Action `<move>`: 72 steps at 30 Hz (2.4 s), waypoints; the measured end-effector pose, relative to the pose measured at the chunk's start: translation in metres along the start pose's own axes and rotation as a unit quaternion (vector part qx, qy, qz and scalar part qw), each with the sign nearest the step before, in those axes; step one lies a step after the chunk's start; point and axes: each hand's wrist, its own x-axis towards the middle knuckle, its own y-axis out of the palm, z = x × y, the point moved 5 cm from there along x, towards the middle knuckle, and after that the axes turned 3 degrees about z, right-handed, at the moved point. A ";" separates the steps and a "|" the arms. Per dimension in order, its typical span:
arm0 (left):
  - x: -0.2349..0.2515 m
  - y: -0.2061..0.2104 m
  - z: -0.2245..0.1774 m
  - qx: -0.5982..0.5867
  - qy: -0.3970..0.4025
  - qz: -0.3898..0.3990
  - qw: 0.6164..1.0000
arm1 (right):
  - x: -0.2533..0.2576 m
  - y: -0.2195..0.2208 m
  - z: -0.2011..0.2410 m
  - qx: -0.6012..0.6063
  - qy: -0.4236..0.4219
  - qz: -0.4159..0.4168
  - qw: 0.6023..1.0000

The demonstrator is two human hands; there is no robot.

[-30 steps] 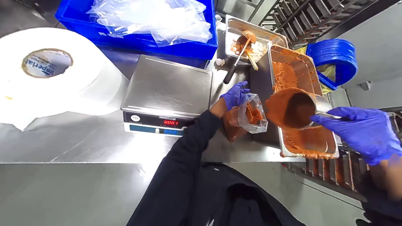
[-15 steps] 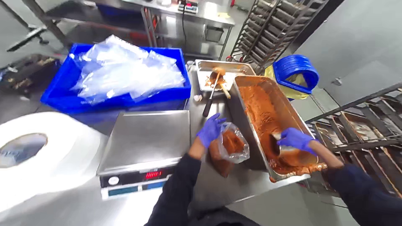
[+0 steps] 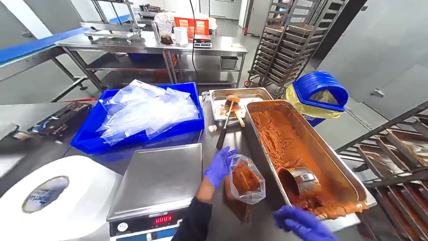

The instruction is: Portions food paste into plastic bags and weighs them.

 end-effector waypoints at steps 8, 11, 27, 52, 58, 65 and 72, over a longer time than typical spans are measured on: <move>-0.010 -0.009 0.000 0.045 -0.021 0.035 0.998 | 0.073 0.094 -0.112 0.405 0.079 -0.335 0.847; -0.017 -0.016 0.000 0.024 0.013 0.057 0.998 | 0.091 0.104 -0.096 0.455 0.002 -0.393 0.799; -0.199 0.016 -0.059 0.007 0.124 0.237 0.964 | -0.009 0.142 0.064 0.397 -0.184 -0.271 0.858; -0.300 -0.137 -0.149 0.239 0.359 -0.126 0.893 | 0.224 0.239 0.076 0.269 -0.063 -0.055 0.960; -0.325 -0.158 -0.116 0.175 0.347 -0.225 0.894 | 0.192 0.220 0.055 0.260 -0.077 -0.134 0.953; -0.343 -0.169 -0.115 0.157 0.386 -0.233 0.879 | 0.169 0.183 0.023 0.291 -0.088 -0.211 0.929; -0.343 -0.187 -0.118 0.079 0.406 -0.249 0.876 | 0.147 0.150 0.001 0.320 -0.114 -0.248 0.907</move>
